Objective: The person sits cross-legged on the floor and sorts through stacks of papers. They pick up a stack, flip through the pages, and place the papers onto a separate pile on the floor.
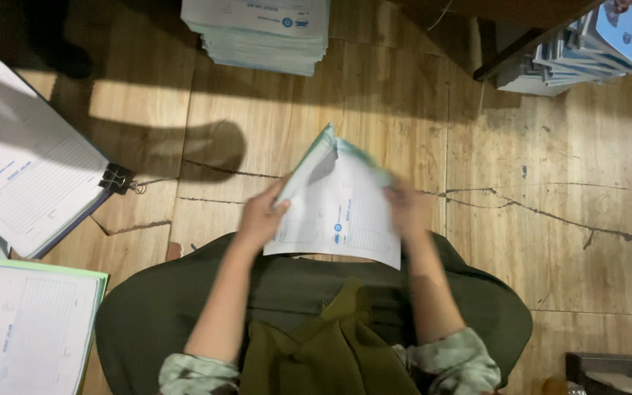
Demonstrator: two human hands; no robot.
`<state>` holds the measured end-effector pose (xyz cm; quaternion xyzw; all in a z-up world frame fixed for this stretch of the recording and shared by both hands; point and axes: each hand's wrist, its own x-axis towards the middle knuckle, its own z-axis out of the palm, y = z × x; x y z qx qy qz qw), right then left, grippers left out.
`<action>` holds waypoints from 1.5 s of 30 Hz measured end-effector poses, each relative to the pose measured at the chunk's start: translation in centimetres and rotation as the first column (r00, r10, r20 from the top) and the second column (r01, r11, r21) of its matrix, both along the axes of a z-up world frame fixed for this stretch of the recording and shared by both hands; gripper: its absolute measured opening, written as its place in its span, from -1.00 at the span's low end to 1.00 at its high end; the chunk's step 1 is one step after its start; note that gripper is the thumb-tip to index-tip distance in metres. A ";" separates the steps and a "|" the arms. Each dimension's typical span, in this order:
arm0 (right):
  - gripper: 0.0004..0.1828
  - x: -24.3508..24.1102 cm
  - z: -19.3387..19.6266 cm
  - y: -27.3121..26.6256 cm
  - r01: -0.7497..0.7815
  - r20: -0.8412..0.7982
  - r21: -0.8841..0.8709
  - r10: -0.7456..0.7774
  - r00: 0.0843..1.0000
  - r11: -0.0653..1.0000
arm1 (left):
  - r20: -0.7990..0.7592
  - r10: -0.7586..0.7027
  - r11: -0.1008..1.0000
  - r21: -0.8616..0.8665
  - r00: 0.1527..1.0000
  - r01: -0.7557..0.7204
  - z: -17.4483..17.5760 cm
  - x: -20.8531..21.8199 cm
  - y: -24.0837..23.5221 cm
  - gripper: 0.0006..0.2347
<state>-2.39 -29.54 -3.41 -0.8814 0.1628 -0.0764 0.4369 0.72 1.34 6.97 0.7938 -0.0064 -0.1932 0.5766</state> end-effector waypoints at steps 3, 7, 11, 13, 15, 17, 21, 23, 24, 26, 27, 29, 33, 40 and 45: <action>-0.57 -0.2 5.7 -1.5 0.160 0.015 0.545 -0.200 0.980 0.823 | -0.205 0.034 0.948 -0.304 0.978 -0.097 -1.2 1.4 3.4 -0.30; -0.11 -0.4 -1.8 -2.5 0.009 -0.181 -0.031 -0.014 0.983 0.999 | -0.311 -0.019 0.983 0.168 0.950 0.075 -4.9 1.0 -0.7 -0.33; -0.28 -0.4 4.0 4.0 -0.278 -0.372 -0.486 0.091 0.924 0.829 | -0.078 -0.158 0.762 0.624 0.984 0.172 -3.9 0.4 -3.1 -0.43; -0.36 -0.8 2.7 2.1 -0.214 -0.230 -0.444 0.120 0.966 0.870 | -0.074 -0.165 0.780 0.600 0.983 0.176 -3.4 0.5 -1.6 -0.48; -0.59 -0.9 3.8 -0.1 0.169 -0.148 0.119 -0.151 0.977 0.978 | -0.211 -0.044 0.994 0.093 0.976 0.065 -2.4 1.3 0.6 -0.53; -0.46 -0.4 9.5 2.4 0.264 -0.226 0.217 -0.215 0.950 0.940 | -0.201 -0.029 0.994 0.100 0.979 0.049 -3.0 1.4 1.1 -0.50; -0.18 -1.1 1.3 1.3 -0.002 -0.518 -0.096 -0.048 0.854 0.995 | -0.151 -0.144 0.834 0.514 0.978 0.202 -4.5 1.1 -1.6 -0.39; -0.33 -1.3 1.0 1.5 -0.038 -0.479 -0.144 -0.036 0.877 0.989 | -0.162 -0.182 0.783 0.573 0.970 0.243 -2.2 0.6 -2.7 -0.44; -0.46 -1.3 0.9 1.7 -0.073 -0.441 -0.191 -0.019 0.897 0.979 | -0.175 -0.217 0.725 0.629 0.960 0.279 -1.0 0.4 -3.2 -0.46; -0.57 -1.7 2.6 1.5 0.047 -0.334 0.011 -0.041 0.942 0.999 | -0.204 -0.186 0.867 0.427 0.961 0.259 -0.7 0.7 -1.1 -0.48; -0.68 -1.6 3.5 1.6 0.132 -0.221 0.225 -0.081 0.972 0.965 | -0.234 -0.152 0.959 0.202 0.960 0.200 -0.5 0.9 0.2 -0.48; -0.53 -1.6 4.5 2.9 0.074 -0.349 0.078 -0.043 0.936 0.994 | -0.211 -0.113 0.944 0.281 0.971 0.171 -0.5 1.0 0.5 -0.44; -0.41 -0.6 -2.0 0.9 -0.103 -0.532 -0.333 -0.096 0.841 0.937 | -0.096 -0.060 0.836 0.539 0.994 0.102 -2.8 0.7 -1.1 -0.52; -0.52 -0.6 9.3 3.3 0.326 -0.325 0.225 -0.245 0.914 0.918 | -0.186 0.079 0.989 -0.106 0.979 -0.100 -3.7 0.5 0.8 -0.54; -0.44 -4.7 6.1 -1.6 0.094 0.127 0.745 -0.279 0.952 0.660 | 0.018 0.095 0.856 -0.512 0.995 -0.073 -4.9 0.7 2.5 -0.56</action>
